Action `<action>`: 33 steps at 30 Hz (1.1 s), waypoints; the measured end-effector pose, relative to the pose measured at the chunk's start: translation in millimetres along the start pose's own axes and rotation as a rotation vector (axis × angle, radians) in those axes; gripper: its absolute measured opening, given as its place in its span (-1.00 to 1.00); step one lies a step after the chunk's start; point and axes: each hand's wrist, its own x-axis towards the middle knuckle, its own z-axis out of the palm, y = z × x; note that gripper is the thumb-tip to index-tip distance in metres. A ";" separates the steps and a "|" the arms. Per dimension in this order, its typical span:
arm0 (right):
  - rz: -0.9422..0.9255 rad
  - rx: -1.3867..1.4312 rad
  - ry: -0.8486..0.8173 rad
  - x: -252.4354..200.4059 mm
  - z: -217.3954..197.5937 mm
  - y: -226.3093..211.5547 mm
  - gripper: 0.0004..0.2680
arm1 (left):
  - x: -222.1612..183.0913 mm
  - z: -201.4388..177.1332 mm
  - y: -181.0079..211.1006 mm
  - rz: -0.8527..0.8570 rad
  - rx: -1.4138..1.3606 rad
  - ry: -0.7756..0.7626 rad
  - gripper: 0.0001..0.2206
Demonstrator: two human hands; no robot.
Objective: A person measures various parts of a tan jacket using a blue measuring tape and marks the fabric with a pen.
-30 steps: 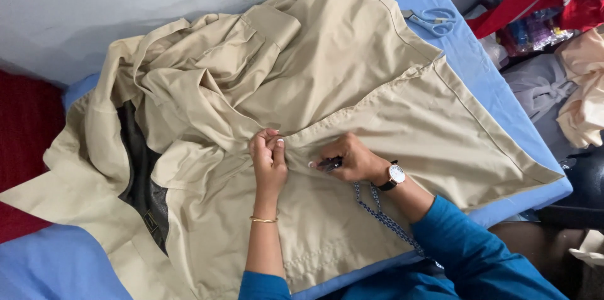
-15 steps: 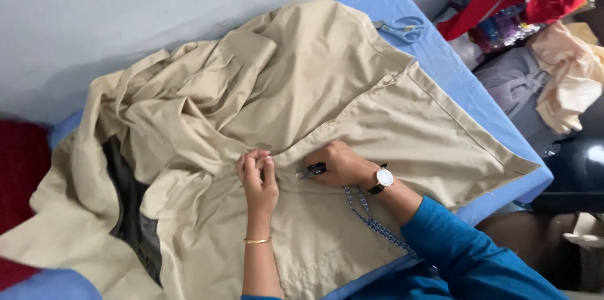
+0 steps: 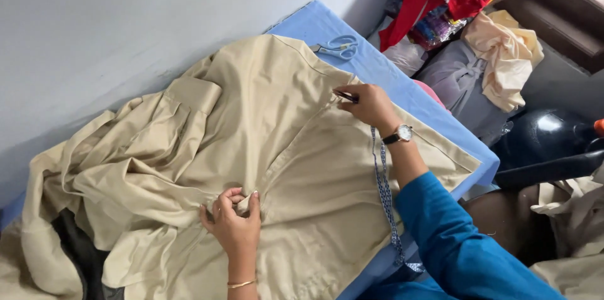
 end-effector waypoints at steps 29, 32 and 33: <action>0.140 -0.125 0.075 34.9 25.4 37.3 -0.74 | 101.2 159.3 155.7 0.208 -0.133 -0.249 -0.77; 0.142 -0.218 0.090 37.1 34.2 42.9 -0.75 | 102.2 163.7 155.3 0.267 -0.095 -0.211 -0.84; 0.139 -0.236 0.100 37.6 35.1 42.9 -0.75 | 102.6 161.3 155.8 0.309 -0.106 -0.157 -0.86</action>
